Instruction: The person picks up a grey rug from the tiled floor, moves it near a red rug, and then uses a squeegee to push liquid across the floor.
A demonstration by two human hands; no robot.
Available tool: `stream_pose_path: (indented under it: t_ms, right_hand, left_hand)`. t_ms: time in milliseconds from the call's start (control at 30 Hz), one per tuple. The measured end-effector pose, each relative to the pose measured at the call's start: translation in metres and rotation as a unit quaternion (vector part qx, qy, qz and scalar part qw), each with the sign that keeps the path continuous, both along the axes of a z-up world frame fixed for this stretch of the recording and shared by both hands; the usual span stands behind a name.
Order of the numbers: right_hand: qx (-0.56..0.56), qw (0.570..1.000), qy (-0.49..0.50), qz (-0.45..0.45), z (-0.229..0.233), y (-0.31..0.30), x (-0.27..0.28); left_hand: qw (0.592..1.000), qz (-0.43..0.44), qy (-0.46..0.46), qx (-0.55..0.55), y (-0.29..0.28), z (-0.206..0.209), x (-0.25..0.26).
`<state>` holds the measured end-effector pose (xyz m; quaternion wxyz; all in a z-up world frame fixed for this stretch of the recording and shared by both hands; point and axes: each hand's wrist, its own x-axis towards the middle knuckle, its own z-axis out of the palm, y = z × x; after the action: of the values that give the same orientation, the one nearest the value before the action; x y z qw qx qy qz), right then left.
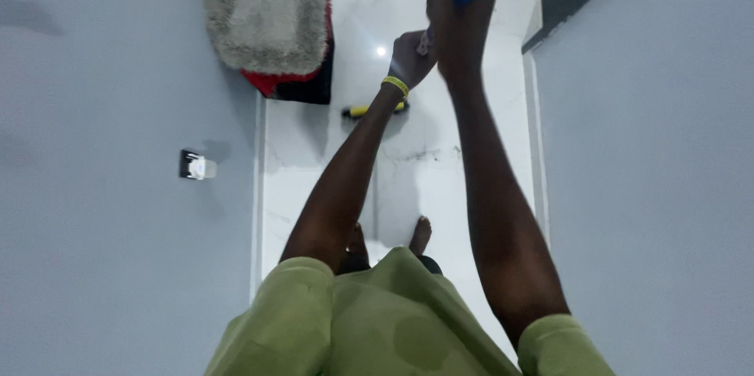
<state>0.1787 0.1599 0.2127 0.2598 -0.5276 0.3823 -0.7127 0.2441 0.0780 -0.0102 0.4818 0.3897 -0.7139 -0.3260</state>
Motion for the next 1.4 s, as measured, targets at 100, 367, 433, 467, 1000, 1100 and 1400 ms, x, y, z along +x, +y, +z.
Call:
stream_pose_path:
  t_ms: [100, 367, 433, 467, 1000, 1100, 1400]
  right_hand:
    - [-0.044, 0.987, 0.156, -0.001, -0.025, 0.015, 0.04]
    - [0.103, 0.982, 0.037, 0.153, -0.008, 0.022, 0.091]
    - [0.045, 0.991, 0.032, 0.118, 0.012, 0.017, 0.093]
    - [0.018, 0.994, 0.03, 0.099, 0.018, 0.015, 0.093]
    - [0.019, 0.981, 0.122, 0.15, -0.015, 0.01, 0.177]
    - [-0.017, 0.992, 0.087, 0.088, 0.003, 0.012, 0.185]
    - [0.053, 0.977, 0.161, 0.13, -0.038, 0.032, 0.242]
  left_hand:
    - [0.998, 0.0, -0.045, -0.034, -0.002, -0.032, 0.04]
    - [0.994, -0.022, -0.064, 0.085, 0.039, -0.029, 0.105]
    - [0.999, 0.003, -0.02, -0.031, 0.032, -0.005, 0.105]
    - [0.996, 0.013, 0.003, -0.088, 0.027, 0.002, 0.104]
    - [0.992, 0.045, -0.033, 0.111, 0.06, -0.012, 0.196]
    - [0.995, 0.074, -0.038, -0.051, 0.042, 0.002, 0.199]
    - [0.976, 0.082, -0.196, -0.041, 0.035, -0.055, 0.258]
